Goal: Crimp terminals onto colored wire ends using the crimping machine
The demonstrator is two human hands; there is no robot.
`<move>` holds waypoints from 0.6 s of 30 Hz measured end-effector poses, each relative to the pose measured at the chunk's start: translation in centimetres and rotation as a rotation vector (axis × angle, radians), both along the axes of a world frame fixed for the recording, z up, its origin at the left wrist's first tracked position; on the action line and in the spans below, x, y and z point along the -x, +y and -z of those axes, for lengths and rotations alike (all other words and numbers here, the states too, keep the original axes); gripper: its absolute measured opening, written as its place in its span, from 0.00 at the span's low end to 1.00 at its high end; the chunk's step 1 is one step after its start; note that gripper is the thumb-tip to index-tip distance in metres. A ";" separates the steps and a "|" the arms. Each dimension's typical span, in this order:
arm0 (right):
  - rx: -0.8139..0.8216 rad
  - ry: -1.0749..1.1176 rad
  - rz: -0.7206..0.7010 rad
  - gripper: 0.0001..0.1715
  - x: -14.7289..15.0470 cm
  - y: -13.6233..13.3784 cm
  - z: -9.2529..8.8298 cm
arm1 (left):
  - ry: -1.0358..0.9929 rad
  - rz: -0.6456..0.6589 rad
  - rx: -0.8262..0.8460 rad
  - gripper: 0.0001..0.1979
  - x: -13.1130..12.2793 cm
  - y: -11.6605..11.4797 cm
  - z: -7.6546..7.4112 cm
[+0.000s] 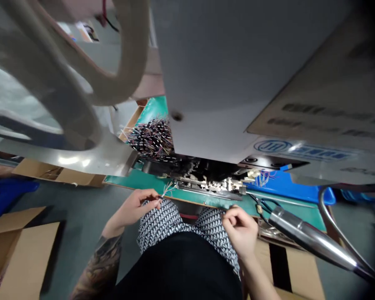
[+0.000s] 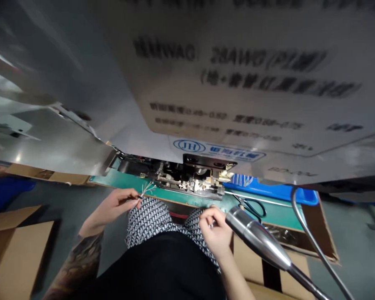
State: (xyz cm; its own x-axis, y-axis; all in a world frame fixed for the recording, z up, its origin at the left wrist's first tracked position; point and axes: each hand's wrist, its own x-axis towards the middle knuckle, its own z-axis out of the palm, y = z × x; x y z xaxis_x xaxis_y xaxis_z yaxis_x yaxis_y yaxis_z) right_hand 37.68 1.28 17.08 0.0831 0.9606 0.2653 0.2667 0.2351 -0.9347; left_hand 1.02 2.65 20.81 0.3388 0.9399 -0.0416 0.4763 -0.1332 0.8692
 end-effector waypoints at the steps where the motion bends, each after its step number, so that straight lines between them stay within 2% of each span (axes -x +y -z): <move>1: 0.002 -0.005 -0.043 0.13 1.1 0.0 -0.3 | -0.024 -0.023 0.002 0.13 -1.7 -0.5 0.2; 4: 0.045 0.006 -0.151 0.12 3.2 0.2 -1.0 | -0.076 -0.074 -0.030 0.09 -6.2 -1.4 0.4; 7: 0.150 0.084 -0.221 0.07 3.9 0.1 -1.7 | -0.130 -0.096 -0.094 0.05 -8.9 -1.5 0.3; 11: 0.210 0.156 -0.215 0.06 3.7 -0.3 -2.3 | -0.169 -0.116 -0.249 0.04 -10.5 -1.4 -0.1; 18: 0.299 0.278 -0.183 0.15 3.4 -1.3 -2.4 | -0.049 -0.126 -0.472 0.07 -12.0 -1.1 -0.6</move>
